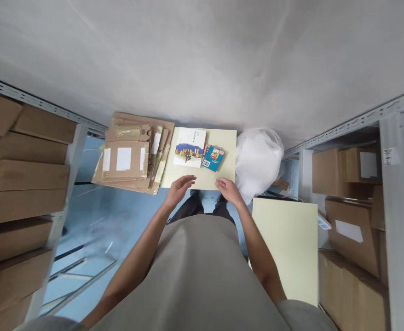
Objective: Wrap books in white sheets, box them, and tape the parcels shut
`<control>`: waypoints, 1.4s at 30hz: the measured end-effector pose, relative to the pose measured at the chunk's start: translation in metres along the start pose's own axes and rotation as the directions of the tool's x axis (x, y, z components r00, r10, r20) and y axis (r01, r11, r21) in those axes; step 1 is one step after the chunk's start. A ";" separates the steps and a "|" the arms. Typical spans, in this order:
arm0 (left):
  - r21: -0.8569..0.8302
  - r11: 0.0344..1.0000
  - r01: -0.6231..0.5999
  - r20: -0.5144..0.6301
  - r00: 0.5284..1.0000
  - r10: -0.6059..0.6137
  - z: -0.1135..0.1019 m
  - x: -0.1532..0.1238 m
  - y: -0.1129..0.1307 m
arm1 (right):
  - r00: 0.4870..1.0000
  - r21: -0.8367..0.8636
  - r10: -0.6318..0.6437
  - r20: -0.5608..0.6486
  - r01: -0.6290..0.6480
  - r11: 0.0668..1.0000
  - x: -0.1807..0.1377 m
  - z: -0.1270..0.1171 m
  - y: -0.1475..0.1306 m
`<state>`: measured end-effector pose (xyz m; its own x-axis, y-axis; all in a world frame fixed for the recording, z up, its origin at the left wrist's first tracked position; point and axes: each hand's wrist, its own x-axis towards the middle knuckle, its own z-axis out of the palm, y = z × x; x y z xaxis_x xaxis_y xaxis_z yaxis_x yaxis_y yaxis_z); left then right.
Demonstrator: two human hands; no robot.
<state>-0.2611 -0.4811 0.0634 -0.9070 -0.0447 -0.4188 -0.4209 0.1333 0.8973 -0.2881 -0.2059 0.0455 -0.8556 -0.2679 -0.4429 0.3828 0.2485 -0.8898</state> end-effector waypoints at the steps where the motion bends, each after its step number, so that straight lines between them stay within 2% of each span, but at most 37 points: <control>1: 0.051 0.999 0.019 -0.032 0.999 -0.017 -0.010 0.013 -0.003 | 1.000 -0.012 0.000 0.005 0.000 1.000 0.010 0.004 -0.002; 5: 0.239 0.956 0.171 -0.161 0.978 -0.134 -0.044 0.072 -0.015 | 1.000 -0.055 0.005 0.017 -0.004 0.998 0.052 0.031 -0.012; 8: 0.382 0.873 0.304 -0.228 0.946 -0.229 -0.064 0.115 -0.020 | 0.999 -0.126 0.033 0.025 -0.030 0.992 0.084 0.062 -0.019; 12: 0.501 0.772 0.392 -0.263 0.918 -0.295 -0.086 0.156 -0.025 | 0.993 -0.254 0.120 0.003 -0.115 0.960 0.126 0.104 -0.023; 17: 0.517 0.748 0.416 -0.186 0.908 -0.377 -0.106 0.180 -0.029 | 0.966 -0.319 0.227 -0.127 -0.257 0.912 0.157 0.137 -0.015; 24: 0.526 0.757 0.388 -0.101 0.912 -0.398 -0.121 0.179 -0.023 | 0.935 -0.292 0.259 -0.242 -0.325 0.899 0.159 0.163 -0.004; 26: 0.557 0.756 0.343 -0.071 0.927 -0.368 -0.125 0.177 -0.016 | 0.927 -0.275 0.266 -0.266 -0.337 0.900 0.158 0.168 -0.005; 28: 0.585 0.774 0.244 -0.014 0.957 -0.291 -0.128 0.173 -0.005 | 0.918 -0.250 0.276 -0.284 -0.348 0.904 0.158 0.173 -0.008; 30: 0.576 0.813 0.084 0.081 0.984 -0.159 -0.131 0.165 0.010 | 0.912 -0.224 0.285 -0.296 -0.356 0.907 0.158 0.177 -0.012; 32: 0.516 0.850 -0.105 0.196 0.981 0.002 -0.133 0.151 0.028 | 0.906 -0.154 0.305 -0.293 -0.359 0.920 0.155 0.179 -0.020; 34: 0.407 0.873 -0.269 0.307 0.940 0.146 -0.133 0.135 0.050 | 0.893 0.021 0.352 -0.280 -0.361 0.932 0.150 0.177 -0.029; 37: 0.230 0.881 -0.413 0.464 0.843 0.274 -0.134 0.113 0.080 | 0.857 0.319 0.429 -0.286 -0.338 0.886 0.134 0.164 -0.046; 39: 0.164 0.877 -0.452 0.536 0.787 0.306 -0.133 0.103 0.094 | 0.843 0.391 0.415 -0.342 -0.274 0.879 0.116 0.150 -0.055; 41: 0.138 0.879 -0.455 0.570 0.763 0.305 -0.131 0.099 0.100 | 0.813 0.410 0.371 -0.449 -0.181 0.894 0.091 0.135 -0.061; 42: 0.131 0.886 -0.446 0.577 0.761 0.297 -0.128 0.097 0.101 | 0.779 0.420 0.361 -0.513 -0.140 0.897 0.077 0.127 -0.063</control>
<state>-0.3938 -0.5991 0.1309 -0.8063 0.5765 -0.1323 0.0334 0.2678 0.9629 -0.3340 -0.3606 0.0538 -0.7067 0.3585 -0.6100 0.6091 -0.1306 -0.7823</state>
